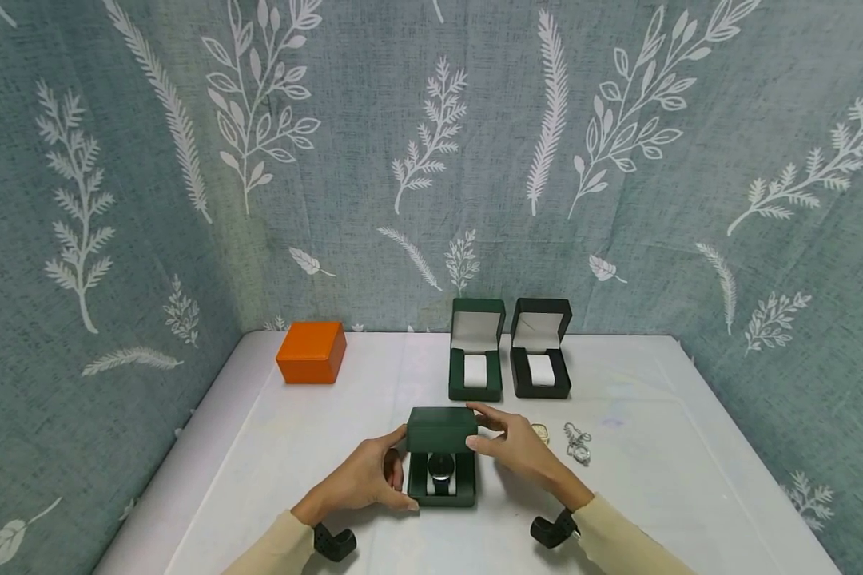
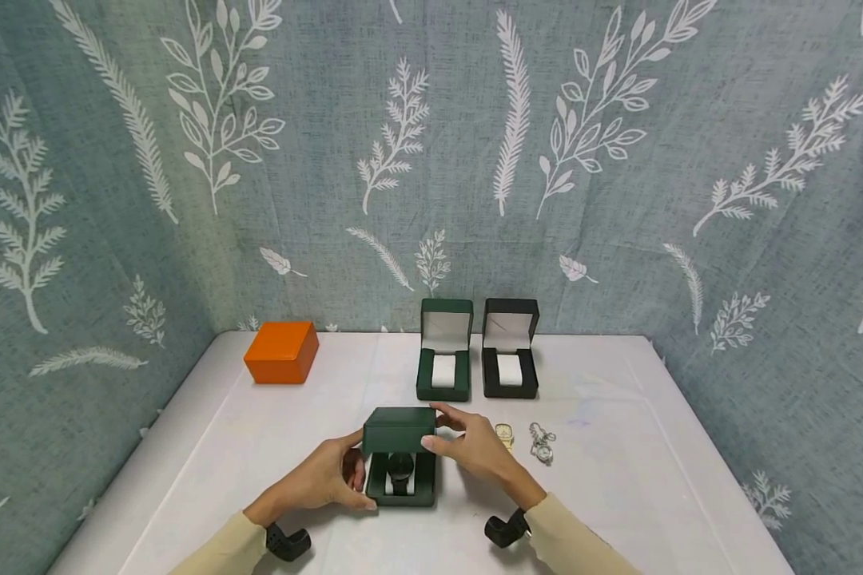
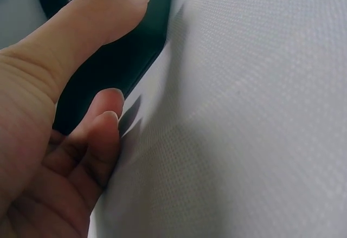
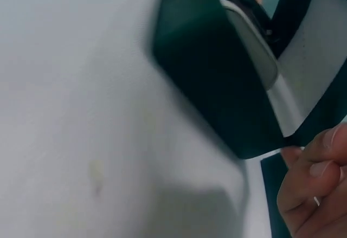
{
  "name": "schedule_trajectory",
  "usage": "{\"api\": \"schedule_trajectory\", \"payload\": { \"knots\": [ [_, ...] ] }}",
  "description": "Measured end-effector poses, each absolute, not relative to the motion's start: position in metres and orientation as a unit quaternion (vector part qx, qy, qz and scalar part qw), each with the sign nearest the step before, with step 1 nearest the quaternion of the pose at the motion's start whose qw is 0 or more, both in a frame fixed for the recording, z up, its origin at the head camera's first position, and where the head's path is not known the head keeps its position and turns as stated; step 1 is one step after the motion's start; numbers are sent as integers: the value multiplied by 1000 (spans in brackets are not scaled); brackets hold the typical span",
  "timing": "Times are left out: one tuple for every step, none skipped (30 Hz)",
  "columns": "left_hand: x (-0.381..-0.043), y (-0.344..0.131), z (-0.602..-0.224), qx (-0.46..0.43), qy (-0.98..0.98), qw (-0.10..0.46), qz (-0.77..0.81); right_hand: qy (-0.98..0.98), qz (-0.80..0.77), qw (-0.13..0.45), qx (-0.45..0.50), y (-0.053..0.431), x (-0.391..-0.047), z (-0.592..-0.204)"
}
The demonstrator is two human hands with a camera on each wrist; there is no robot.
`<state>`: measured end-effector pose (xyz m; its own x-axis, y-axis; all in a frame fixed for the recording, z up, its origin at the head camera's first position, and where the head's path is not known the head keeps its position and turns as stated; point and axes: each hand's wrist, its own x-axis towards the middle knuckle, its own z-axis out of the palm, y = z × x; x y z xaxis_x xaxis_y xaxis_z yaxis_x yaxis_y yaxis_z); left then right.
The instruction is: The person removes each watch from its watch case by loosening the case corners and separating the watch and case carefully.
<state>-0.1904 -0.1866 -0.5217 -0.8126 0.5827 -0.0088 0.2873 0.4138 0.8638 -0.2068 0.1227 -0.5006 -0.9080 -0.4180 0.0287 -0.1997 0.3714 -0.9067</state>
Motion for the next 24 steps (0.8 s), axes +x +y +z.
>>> {"api": "schedule_trajectory", "payload": {
  "knots": [
    [-190, -186, -522, 261, 828, 155, 472, 821, -531, 102, -181, 121, -208, -500],
    [-190, -186, -522, 260, 830, 154, 469, 821, -535, 101, -173, 120, -210, -499],
    [-190, -186, -522, 259, 832, 153, 467, 817, -542, 105, -164, 119, -211, -498],
    [-190, -186, -521, 259, 832, 152, 466, 816, -546, 108, -156, 118, -213, -496],
    [-190, -186, -521, 260, 832, 150, 466, 816, -547, 108, -149, 116, -214, -495],
    [-190, -186, -521, 260, 833, 149, 466, 816, -550, 110, -143, 116, -216, -494],
    [-190, -185, -521, 261, 833, 149, 466, 815, -553, 112, -135, 115, -218, -493],
    [-190, -185, -521, 262, 833, 148, 465, 815, -554, 114, -126, 114, -219, -491],
    [-190, -185, -521, 263, 833, 147, 464, 816, -554, 115, -119, 114, -221, -490],
    [-191, -185, -520, 264, 833, 146, 464, 818, -553, 114, -113, 113, -222, -489],
    [-191, -185, -520, 265, 834, 145, 462, 818, -554, 115, -106, 113, -224, -488],
    [-191, -185, -521, 265, 835, 144, 460, 818, -554, 115, -100, 112, -225, -486],
    [-192, -185, -521, 267, 835, 142, 459, 820, -553, 115, -96, 112, -227, -485],
    [-192, -185, -521, 267, 836, 142, 458, 822, -550, 116, -93, 112, -228, -484],
    [-192, -186, -521, 267, 835, 143, 459, 823, -548, 119, -90, 112, -229, -483],
    [-192, -186, -521, 265, 835, 144, 460, 822, -549, 121, -87, 112, -229, -482],
    [-192, -186, -521, 265, 835, 146, 460, 822, -548, 125, -86, 111, -230, -481],
    [-192, -186, -521, 263, 834, 148, 461, 824, -546, 127, -84, 111, -231, -480],
    [-192, -186, -521, 262, 834, 150, 462, 825, -544, 128, -83, 111, -231, -480],
    [-192, -186, -521, 261, 834, 153, 462, 826, -543, 129, -81, 110, -231, -480],
    [-192, -187, -521, 261, 834, 154, 461, 826, -543, 128, -82, 110, -231, -480],
    [-192, -187, -520, 261, 835, 155, 459, 826, -544, 127, -79, 110, -232, -480],
    [-192, -187, -520, 262, 836, 155, 456, 826, -544, 127, -77, 110, -232, -480],
    [-193, -187, -520, 263, 837, 154, 455, 825, -546, 126, -76, 109, -232, -480]
  ]
}}
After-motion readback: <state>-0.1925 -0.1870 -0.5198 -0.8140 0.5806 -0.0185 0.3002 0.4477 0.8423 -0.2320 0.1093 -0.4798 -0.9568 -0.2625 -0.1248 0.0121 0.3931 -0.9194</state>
